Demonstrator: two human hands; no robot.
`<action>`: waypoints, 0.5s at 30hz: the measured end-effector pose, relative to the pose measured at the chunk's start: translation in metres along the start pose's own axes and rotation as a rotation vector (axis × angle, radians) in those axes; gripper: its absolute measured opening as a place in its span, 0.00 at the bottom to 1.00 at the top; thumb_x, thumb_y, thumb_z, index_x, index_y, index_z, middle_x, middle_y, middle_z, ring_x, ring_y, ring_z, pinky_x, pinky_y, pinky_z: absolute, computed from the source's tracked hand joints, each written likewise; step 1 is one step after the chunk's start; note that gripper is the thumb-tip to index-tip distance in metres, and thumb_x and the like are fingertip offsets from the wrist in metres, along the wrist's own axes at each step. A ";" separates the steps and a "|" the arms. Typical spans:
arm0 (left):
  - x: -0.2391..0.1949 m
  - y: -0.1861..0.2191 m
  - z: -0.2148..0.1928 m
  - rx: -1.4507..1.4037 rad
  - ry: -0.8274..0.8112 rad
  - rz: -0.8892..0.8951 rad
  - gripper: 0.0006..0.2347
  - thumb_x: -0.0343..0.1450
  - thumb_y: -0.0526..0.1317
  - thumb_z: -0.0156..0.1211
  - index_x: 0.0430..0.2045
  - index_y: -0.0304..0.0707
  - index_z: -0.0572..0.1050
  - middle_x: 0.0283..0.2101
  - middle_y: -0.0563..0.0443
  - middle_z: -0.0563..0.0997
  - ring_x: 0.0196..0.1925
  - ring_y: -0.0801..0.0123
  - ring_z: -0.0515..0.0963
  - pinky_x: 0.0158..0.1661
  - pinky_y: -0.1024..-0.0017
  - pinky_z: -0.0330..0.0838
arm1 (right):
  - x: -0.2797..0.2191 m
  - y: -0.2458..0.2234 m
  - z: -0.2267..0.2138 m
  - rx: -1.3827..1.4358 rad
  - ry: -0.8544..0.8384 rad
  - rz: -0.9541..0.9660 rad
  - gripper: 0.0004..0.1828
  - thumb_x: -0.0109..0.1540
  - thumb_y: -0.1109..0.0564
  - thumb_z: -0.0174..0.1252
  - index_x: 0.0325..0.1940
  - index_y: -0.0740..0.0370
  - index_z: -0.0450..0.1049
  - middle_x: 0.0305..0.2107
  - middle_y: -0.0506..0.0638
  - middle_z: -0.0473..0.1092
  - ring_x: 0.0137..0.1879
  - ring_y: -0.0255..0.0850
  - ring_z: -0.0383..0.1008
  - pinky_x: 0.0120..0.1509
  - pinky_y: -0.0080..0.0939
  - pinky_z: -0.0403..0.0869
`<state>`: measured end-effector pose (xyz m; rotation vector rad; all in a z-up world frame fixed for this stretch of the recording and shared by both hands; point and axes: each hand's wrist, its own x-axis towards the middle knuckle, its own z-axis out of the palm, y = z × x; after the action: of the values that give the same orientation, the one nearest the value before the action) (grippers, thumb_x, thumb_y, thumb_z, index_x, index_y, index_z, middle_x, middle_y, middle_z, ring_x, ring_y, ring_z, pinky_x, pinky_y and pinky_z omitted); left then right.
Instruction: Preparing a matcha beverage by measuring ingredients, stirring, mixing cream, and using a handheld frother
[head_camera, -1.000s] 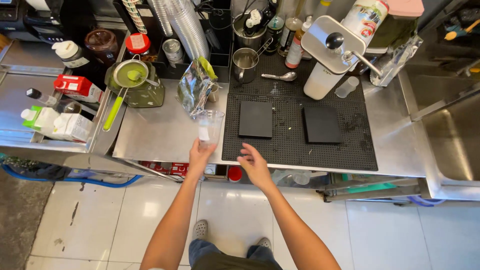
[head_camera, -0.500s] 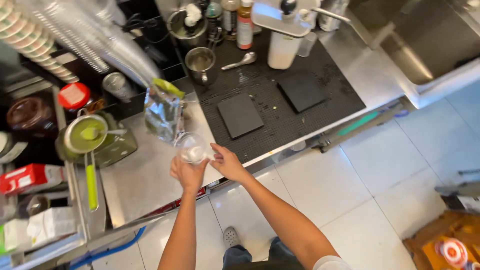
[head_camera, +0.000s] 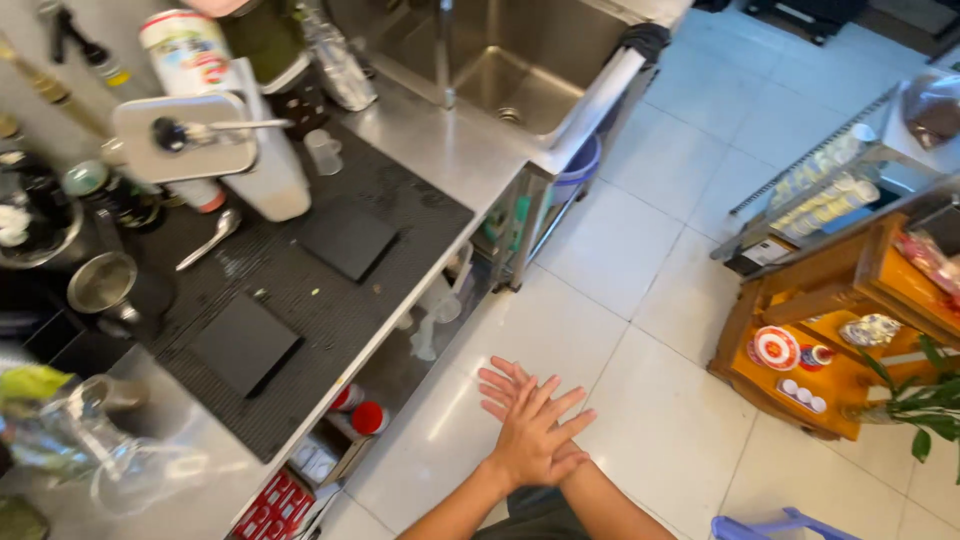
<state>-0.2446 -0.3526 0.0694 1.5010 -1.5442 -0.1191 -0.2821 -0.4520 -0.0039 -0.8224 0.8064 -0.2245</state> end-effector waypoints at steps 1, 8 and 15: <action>0.035 -0.007 0.019 0.030 -0.100 0.093 0.20 0.70 0.50 0.64 0.55 0.50 0.75 0.72 0.44 0.67 0.76 0.42 0.61 0.75 0.40 0.46 | 0.000 -0.024 -0.029 0.215 -0.207 -0.005 0.38 0.67 0.33 0.42 0.76 0.54 0.57 0.70 0.57 0.61 0.73 0.52 0.61 0.74 0.53 0.62; 0.245 -0.036 0.148 -0.095 -0.116 0.042 0.26 0.74 0.58 0.49 0.65 0.49 0.71 0.75 0.37 0.60 0.78 0.35 0.53 0.72 0.36 0.36 | 0.003 -0.235 -0.151 0.521 -0.305 -0.208 0.46 0.66 0.25 0.32 0.80 0.55 0.45 0.75 0.56 0.51 0.77 0.55 0.50 0.77 0.58 0.52; 0.438 -0.115 0.275 -0.696 0.062 -0.462 0.31 0.79 0.57 0.30 0.75 0.39 0.39 0.80 0.43 0.40 0.82 0.55 0.35 0.74 0.57 0.30 | 0.102 -0.390 -0.233 -0.019 -0.103 -0.589 0.47 0.67 0.27 0.26 0.82 0.57 0.38 0.80 0.47 0.38 0.85 0.42 0.33 0.83 0.46 0.38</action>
<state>-0.2539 -0.8821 0.0798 1.2364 -0.9281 -0.7853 -0.3319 -0.8962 0.1280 -1.0684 0.4530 -0.6903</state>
